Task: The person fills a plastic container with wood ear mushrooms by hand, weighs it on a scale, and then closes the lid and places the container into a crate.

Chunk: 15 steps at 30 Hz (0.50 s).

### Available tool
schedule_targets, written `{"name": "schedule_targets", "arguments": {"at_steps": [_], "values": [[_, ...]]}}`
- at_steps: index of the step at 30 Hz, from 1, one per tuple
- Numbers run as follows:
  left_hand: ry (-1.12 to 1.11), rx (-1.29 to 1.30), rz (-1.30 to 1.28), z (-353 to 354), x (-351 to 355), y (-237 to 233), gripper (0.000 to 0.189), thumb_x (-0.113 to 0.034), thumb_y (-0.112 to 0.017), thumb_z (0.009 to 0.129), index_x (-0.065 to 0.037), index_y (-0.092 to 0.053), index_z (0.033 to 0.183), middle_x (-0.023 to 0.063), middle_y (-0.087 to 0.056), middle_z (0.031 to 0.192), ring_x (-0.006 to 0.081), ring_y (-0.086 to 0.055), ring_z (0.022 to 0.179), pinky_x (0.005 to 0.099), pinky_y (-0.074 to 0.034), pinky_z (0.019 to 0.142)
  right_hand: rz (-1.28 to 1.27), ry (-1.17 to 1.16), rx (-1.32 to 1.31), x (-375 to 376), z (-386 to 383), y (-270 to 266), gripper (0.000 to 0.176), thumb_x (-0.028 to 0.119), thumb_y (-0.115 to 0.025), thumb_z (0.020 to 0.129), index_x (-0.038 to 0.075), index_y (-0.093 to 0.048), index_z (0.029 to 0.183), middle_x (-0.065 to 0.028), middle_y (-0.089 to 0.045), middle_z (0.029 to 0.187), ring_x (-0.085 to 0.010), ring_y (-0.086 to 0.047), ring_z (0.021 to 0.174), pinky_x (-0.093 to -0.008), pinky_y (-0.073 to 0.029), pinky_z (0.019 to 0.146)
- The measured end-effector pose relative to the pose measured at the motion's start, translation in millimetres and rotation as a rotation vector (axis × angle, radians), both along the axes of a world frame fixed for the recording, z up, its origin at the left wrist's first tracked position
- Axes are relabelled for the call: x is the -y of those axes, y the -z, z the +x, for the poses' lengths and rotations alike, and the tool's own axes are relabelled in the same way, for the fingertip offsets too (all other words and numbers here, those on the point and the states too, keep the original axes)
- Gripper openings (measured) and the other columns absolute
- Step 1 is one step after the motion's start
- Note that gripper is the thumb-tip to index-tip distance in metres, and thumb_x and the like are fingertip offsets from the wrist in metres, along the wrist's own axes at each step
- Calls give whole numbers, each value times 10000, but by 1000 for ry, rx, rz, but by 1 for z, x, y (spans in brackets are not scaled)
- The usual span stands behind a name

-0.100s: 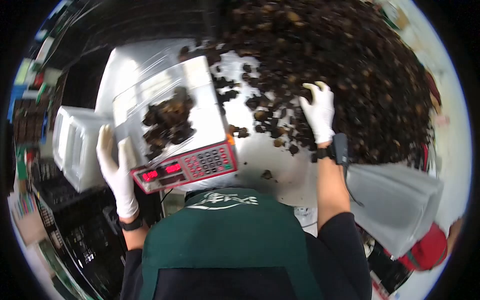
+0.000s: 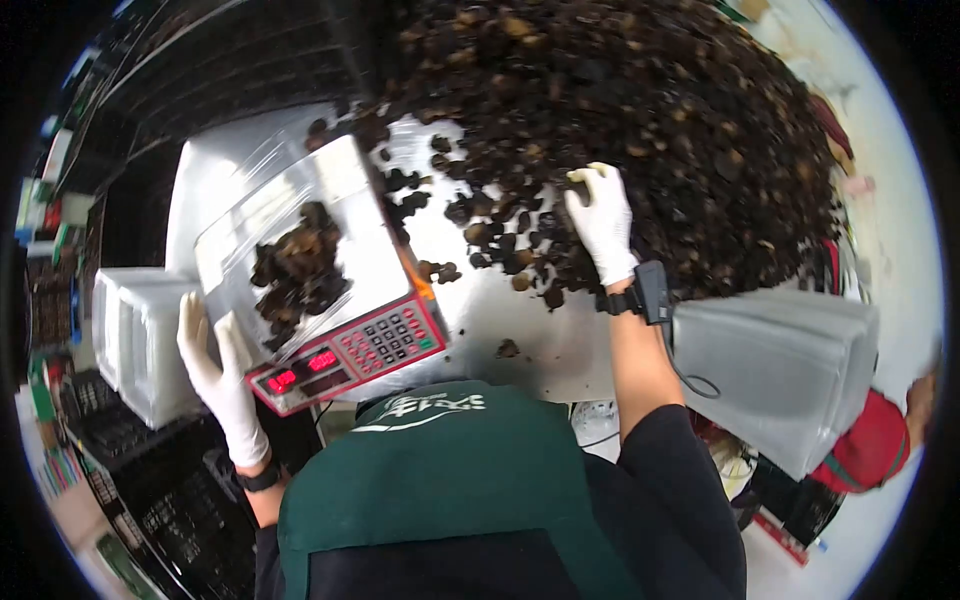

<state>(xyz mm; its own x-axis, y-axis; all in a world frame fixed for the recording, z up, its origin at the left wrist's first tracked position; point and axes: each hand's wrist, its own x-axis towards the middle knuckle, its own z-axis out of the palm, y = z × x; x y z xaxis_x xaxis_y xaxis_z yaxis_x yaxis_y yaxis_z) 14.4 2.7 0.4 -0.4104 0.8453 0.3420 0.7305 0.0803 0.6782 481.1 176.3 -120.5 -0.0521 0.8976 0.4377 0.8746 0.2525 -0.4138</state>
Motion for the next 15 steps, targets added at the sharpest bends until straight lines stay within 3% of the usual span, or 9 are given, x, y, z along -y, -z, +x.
{"name": "schedule_targets", "arguments": {"at_steps": [4,6,8,11,15], "values": [[2,46,23,7,-1,3,461,-45,-568,1001,23,-447,1441,166,-513,1437,254,-491,1333,386,-371,1130,-80,26,6,5,-8,-13,466,215,-782,744,145,-653,1187,-115,-604,1195,-323,-551,1170,-401,-486,987],[25,58,3,6,-1,6,467,-33,-553,1003,20,-434,1451,161,-495,1454,252,-485,1340,390,-374,1128,-116,27,56,-5,-20,-22,810,301,-833,704,222,-504,1439,-152,-533,1365,-358,-482,1257,-457,-439,1057],[38,101,2,8,-1,4,473,-32,-547,1003,14,-425,1458,161,-484,1463,251,-481,1343,392,-376,1126,-96,0,31,-19,-35,-22,849,345,-839,708,266,-471,1470,-170,-445,1478,-377,-456,1293,-478,-418,1093],[46,140,3,13,-4,0,481,-32,-543,1004,7,-417,1466,161,-472,1473,250,-476,1345,390,-380,1122,-211,-53,75,-36,-54,-23,808,411,-813,737,325,-472,1464,-178,-361,1545,-401,-419,1328,-482,-442,1085],[79,82,2,11,-5,2,480,-41,-504,1022,-4,-395,1488,167,-464,1480,265,-491,1322,381,-427,1087,-255,-40,-10,-51,-46,0,416,380,-766,794,237,-707,1180,-118,-598,1229,-284,-629,1070,-384,-530,906]]}}
